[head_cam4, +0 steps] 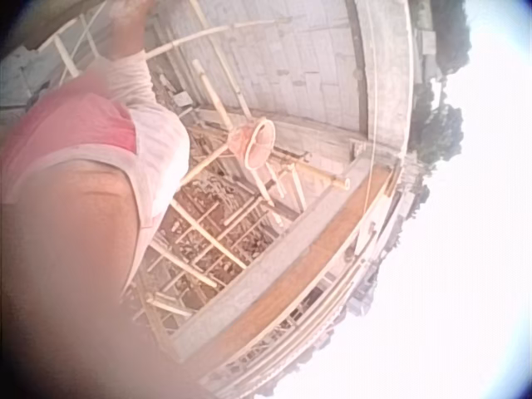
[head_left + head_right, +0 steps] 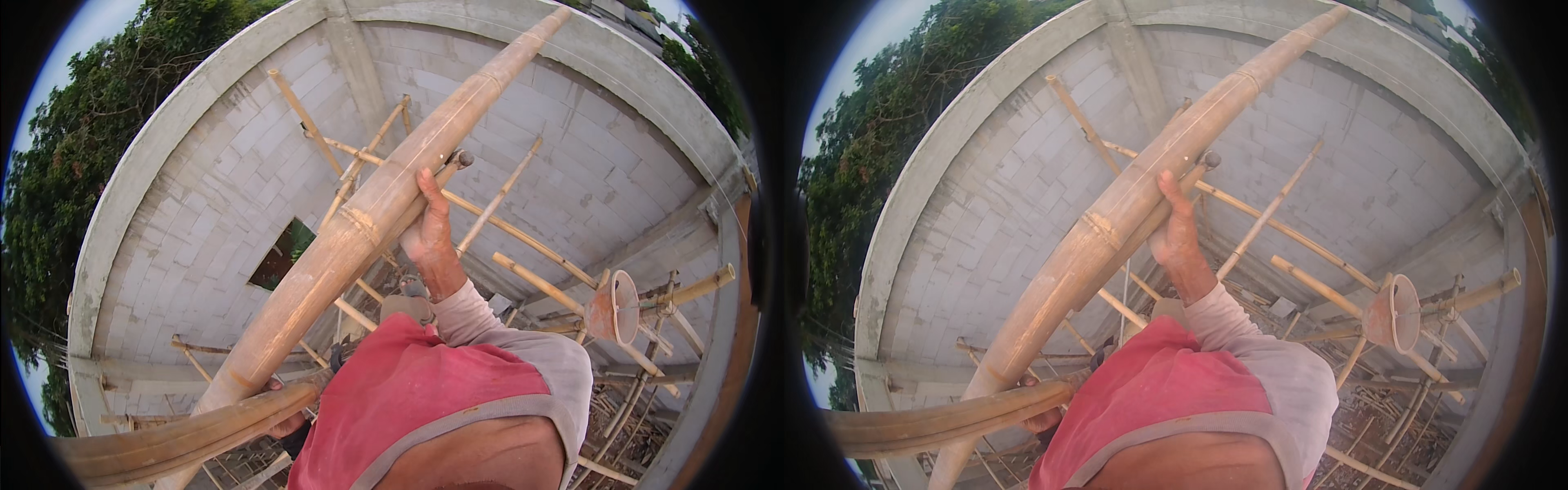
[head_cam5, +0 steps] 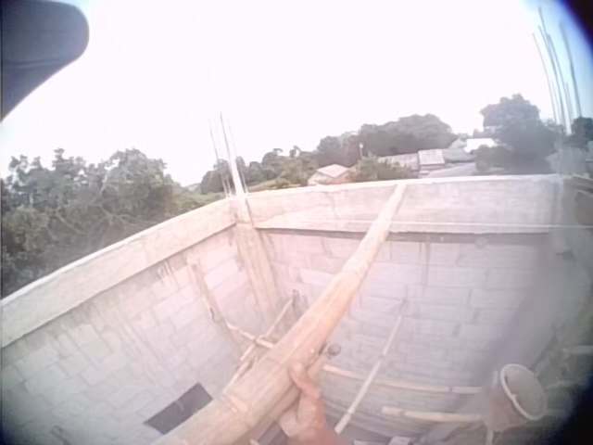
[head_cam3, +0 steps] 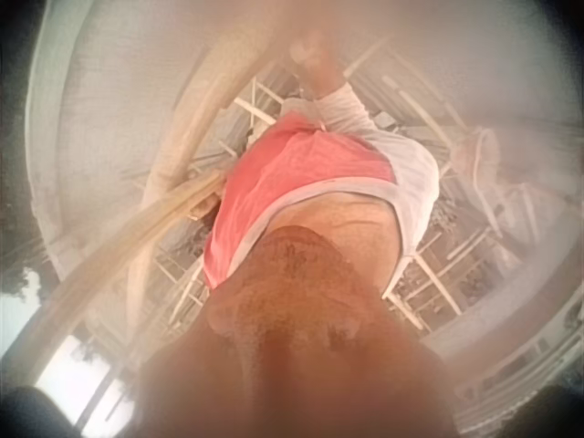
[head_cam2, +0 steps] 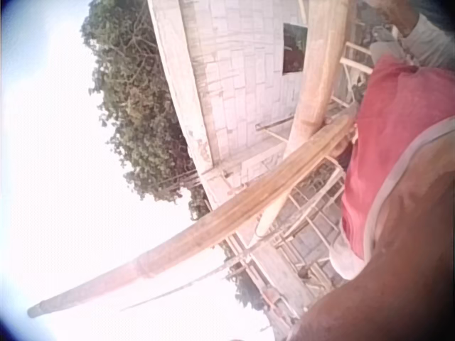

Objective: The person assembles bamboo scaffolding by positioning long bamboo poles and securing them with wire ties. They retrieve tools from a bucket, position poles against the structure, and use pliers to twist wire ties around the joints.

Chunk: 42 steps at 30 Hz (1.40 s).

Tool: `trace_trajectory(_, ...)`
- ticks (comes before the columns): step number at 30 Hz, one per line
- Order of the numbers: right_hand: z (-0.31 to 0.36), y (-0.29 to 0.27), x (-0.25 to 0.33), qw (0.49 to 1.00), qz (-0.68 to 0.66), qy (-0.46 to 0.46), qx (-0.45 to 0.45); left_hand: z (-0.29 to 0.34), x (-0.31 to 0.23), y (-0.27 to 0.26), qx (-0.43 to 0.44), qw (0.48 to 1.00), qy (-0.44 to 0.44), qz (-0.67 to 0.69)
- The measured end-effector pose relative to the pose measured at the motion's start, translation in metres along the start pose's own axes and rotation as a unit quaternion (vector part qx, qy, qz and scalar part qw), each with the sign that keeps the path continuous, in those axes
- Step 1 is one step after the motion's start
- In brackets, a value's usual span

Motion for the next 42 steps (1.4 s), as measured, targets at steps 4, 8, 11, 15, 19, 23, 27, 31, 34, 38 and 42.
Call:
trace_trajectory(4,0.001,0.001,0.001,1.0,0.012,-0.018,-0.005,0.039,-0.032,-0.016,-0.184,0.937,0.284,-0.084)
trace_trajectory(8,0.0,0.001,0.0,1.0,0.012,-0.015,-0.001,0.048,-0.034,-0.013,-0.24,0.9,0.336,-0.141)
trace_trajectory(11,0.001,0.002,0.002,1.0,0.017,-0.022,0.001,0.053,-0.044,0.009,-0.253,0.781,0.373,-0.433)
trace_trajectory(15,-0.001,-0.003,0.005,0.999,0.02,-0.034,-0.005,0.054,-0.042,-0.019,-0.291,0.803,0.359,-0.376)
trace_trajectory(19,-0.001,-0.002,0.003,1.0,0.014,-0.024,-0.011,0.052,-0.044,-0.017,-0.268,0.816,0.363,-0.362)
trace_trajectory(23,-0.002,0.001,-0.007,1.0,0.016,-0.022,-0.014,0.06,-0.048,-0.009,-0.211,0.85,0.357,-0.325)
trace_trajectory(27,0.001,-0.004,0.006,0.998,0.034,-0.031,-0.04,0.041,-0.027,0.02,-0.107,0.945,0.298,-0.085)
trace_trajectory(31,0.009,-0.001,0.032,0.992,0.078,-0.084,-0.053,0.017,-0.011,0.031,-0.069,0.963,0.245,-0.084)
trace_trajectory(34,0.006,0.004,0.019,0.996,0.069,-0.055,-0.025,0.025,-0.01,0.031,-0.088,0.962,0.248,-0.067)
trace_trajectory(38,0.001,0.001,0.019,0.996,0.063,-0.061,-0.034,0.027,-0.01,0.034,-0.102,0.965,0.236,-0.06)
trace_trajectory(42,-0.011,-0.002,0.015,0.998,0.03,-0.044,0.019,0.019,-0.026,0.054,-0.043,0.959,0.265,-0.087)
Point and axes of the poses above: each hand's wrist, its own z-axis away from the middle knuckle, its own y-axis out of the palm, x = y × z, the point moved 10 cm from there along -z, towards the middle knuckle, and after that the axes turned 7 degrees about y, right-handed, at the moved point
